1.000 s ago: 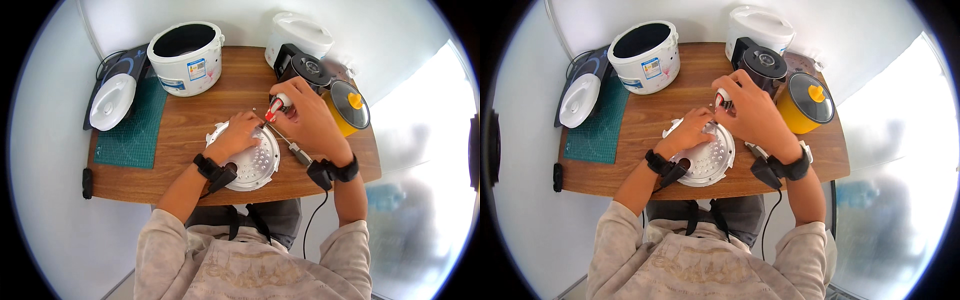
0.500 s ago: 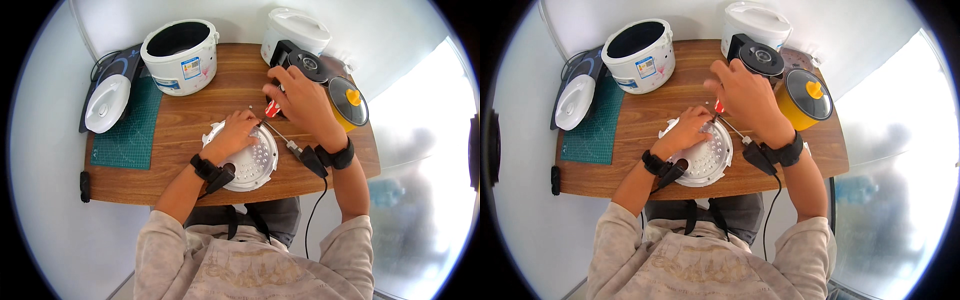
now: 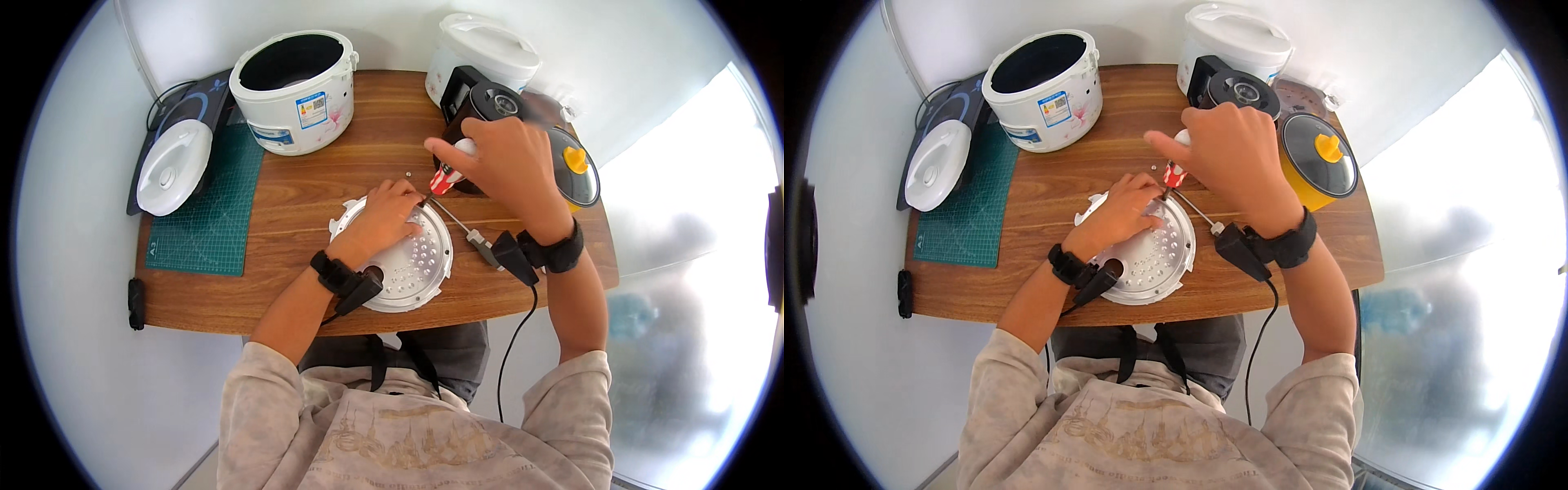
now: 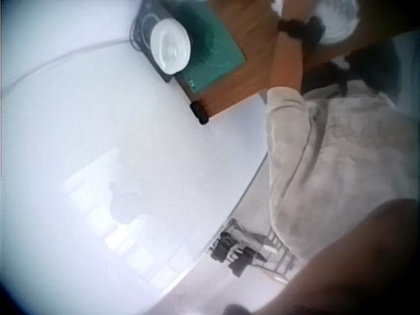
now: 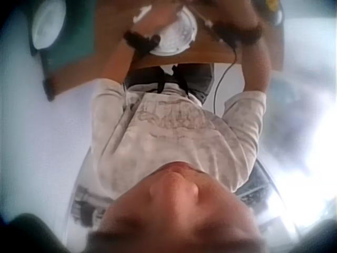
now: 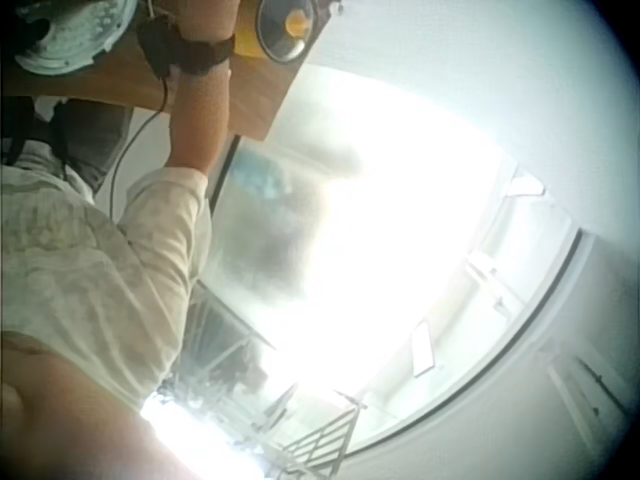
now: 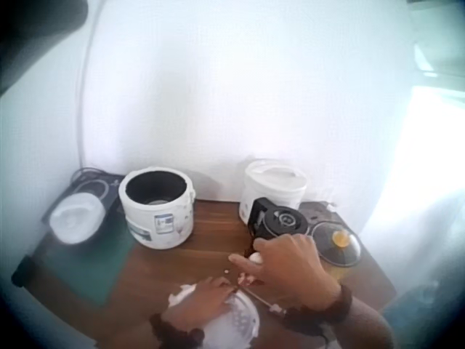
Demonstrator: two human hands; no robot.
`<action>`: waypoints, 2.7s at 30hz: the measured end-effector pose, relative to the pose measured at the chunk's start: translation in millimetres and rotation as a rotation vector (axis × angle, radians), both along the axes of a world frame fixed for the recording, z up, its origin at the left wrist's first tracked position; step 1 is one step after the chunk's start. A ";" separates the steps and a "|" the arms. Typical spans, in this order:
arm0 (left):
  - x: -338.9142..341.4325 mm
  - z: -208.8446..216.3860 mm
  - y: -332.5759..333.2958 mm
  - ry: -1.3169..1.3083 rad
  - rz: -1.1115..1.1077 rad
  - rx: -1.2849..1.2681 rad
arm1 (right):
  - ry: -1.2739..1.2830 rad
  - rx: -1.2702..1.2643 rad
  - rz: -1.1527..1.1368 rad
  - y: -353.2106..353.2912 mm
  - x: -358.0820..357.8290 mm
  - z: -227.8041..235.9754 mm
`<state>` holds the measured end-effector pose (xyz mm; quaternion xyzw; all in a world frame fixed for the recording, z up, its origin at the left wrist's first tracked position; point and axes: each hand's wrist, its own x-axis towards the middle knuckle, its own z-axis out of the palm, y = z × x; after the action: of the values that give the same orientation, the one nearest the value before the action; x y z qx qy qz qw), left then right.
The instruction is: The person uses a screwdriver to fasten screws into a white plastic lid, then places the lid onto a white rice cooker and secures it.
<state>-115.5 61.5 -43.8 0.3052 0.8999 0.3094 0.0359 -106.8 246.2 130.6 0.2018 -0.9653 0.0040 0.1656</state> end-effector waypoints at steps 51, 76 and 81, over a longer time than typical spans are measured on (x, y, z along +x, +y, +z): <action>1.9 -5.4 2.5 0.033 0.019 -0.018 | -0.041 -0.515 0.347 9.9 -10.2 -29.0; 5.5 -1.6 1.2 0.025 0.019 -0.013 | -0.010 -0.392 0.438 15.8 -4.4 -32.0; 6.8 -1.6 -0.3 0.024 0.032 -0.042 | -0.228 -0.546 0.467 12.8 5.9 -16.2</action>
<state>-108.6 61.2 -45.4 0.2938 0.9113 0.2872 0.0263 -100.9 259.1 114.4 0.3634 -0.8689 0.3213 0.0991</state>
